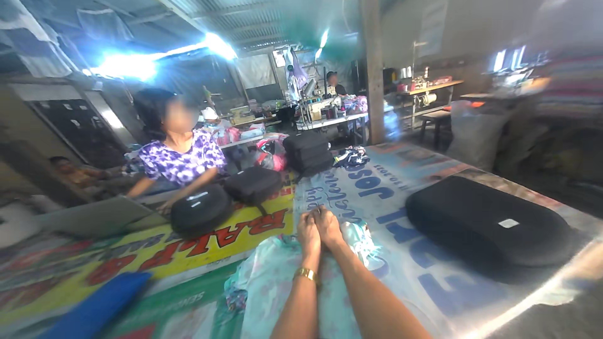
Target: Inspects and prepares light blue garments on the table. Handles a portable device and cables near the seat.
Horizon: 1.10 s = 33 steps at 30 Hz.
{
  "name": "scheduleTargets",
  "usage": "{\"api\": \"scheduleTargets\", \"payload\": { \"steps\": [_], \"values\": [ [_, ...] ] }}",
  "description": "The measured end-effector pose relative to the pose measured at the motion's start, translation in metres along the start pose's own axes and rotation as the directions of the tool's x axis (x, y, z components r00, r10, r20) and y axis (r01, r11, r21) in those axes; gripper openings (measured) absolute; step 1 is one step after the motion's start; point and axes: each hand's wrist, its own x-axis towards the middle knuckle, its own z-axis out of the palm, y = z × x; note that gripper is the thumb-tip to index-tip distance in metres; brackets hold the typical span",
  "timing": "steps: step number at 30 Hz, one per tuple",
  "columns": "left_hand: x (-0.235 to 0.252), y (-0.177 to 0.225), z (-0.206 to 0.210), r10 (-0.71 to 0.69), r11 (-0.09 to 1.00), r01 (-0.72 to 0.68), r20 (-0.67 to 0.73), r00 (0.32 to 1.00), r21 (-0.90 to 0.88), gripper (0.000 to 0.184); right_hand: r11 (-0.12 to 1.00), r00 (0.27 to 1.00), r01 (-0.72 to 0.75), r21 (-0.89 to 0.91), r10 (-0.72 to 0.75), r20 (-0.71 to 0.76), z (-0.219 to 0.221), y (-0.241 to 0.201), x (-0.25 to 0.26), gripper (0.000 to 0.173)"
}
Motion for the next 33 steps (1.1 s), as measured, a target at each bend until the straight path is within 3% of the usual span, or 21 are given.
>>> {"api": "scheduleTargets", "payload": {
  "steps": [33],
  "values": [
    [0.0004, -0.0012, -0.0003, 0.012, 1.0, -0.012, -0.006, 1.0, -0.022, 0.026, 1.0, 1.0, -0.003, 0.002, 0.003, -0.005, 0.002, 0.001, 0.0026, 0.036]
  ]
}}
